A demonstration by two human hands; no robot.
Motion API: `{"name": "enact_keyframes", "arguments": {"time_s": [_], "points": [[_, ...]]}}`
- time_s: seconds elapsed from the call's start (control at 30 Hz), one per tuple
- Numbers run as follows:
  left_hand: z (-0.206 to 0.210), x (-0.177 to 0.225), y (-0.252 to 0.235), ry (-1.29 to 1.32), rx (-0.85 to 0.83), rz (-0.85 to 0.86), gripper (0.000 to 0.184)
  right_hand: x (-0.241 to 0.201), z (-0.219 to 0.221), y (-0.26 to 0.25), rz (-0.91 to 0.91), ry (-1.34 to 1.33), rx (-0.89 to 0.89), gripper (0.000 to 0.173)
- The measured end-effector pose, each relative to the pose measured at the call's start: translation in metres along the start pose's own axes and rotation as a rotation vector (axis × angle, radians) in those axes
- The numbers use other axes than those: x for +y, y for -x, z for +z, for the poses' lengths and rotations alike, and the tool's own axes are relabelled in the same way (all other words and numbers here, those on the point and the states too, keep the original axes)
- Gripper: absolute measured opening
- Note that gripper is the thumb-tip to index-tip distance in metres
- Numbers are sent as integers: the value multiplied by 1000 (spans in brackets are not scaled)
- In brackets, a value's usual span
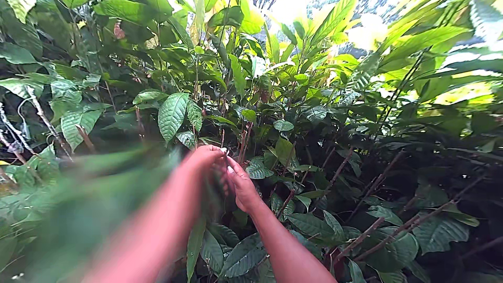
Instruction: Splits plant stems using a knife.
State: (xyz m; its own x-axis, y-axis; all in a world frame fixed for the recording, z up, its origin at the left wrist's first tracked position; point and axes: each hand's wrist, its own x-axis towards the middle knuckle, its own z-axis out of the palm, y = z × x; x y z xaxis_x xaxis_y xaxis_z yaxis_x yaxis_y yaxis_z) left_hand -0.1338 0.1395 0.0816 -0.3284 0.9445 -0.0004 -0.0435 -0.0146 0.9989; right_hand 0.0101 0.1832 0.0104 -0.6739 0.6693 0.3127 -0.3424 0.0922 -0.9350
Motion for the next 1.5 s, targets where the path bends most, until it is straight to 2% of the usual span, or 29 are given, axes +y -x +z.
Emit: {"name": "enact_keyframes", "arguments": {"time_s": [0.07,0.13,0.17,0.23,0.3,0.33,0.4,0.47,0.5,0.57,0.63,0.67,0.73,0.8,0.87,0.97,1.07,1.2,1.5], "points": [[-1,-2,-3,29,11,-8,29,-1,1,-2,8,9,12,48],[-4,-5,-4,39,27,45,52,-9,3,-3,-55,-10,64,47],[-5,-7,-4,11,59,112,63,-16,3,-3,-113,-51,105,48],[0,-14,-5,-140,214,294,70,-29,-2,-4,-215,-160,180,46],[13,-26,-9,-394,396,504,66,-31,-12,-4,-274,-220,241,44],[19,-31,-16,-531,426,601,56,-29,-17,-4,-302,-219,266,43],[33,-38,-36,-723,404,753,36,-22,-28,-1,-338,-192,299,42],[44,-38,-60,-880,377,907,28,-17,-37,2,-350,-160,318,42],[48,-36,-70,-915,380,907,27,-15,-40,4,-345,-143,322,42],[54,-25,-88,-833,384,581,38,-13,-44,7,-324,-118,304,43],[50,-19,-121,-603,404,269,60,-13,-44,10,-289,-111,267,43],[44,-22,-137,-473,378,161,65,-13,-43,11,-267,-115,235,43],[36,-24,-147,-201,257,45,59,-13,-38,11,-214,-141,167,41],[33,-23,-136,-67,175,26,62,-11,-35,12,-125,-195,129,40],[27,-19,-112,-38,112,21,68,-5,-33,10,-47,-233,117,39],[9,-19,-73,-98,-18,10,68,9,-29,1,12,-225,128,39],[1,-25,-44,-168,-122,25,70,23,-24,-9,-3,-172,157,39],[7,-28,-35,-160,-165,-21,63,32,-25,-15,-46,-80,144,39],[15,-32,-36,-128,-199,-6,54,30,-36,-11,-82,-15,115,37]]}}
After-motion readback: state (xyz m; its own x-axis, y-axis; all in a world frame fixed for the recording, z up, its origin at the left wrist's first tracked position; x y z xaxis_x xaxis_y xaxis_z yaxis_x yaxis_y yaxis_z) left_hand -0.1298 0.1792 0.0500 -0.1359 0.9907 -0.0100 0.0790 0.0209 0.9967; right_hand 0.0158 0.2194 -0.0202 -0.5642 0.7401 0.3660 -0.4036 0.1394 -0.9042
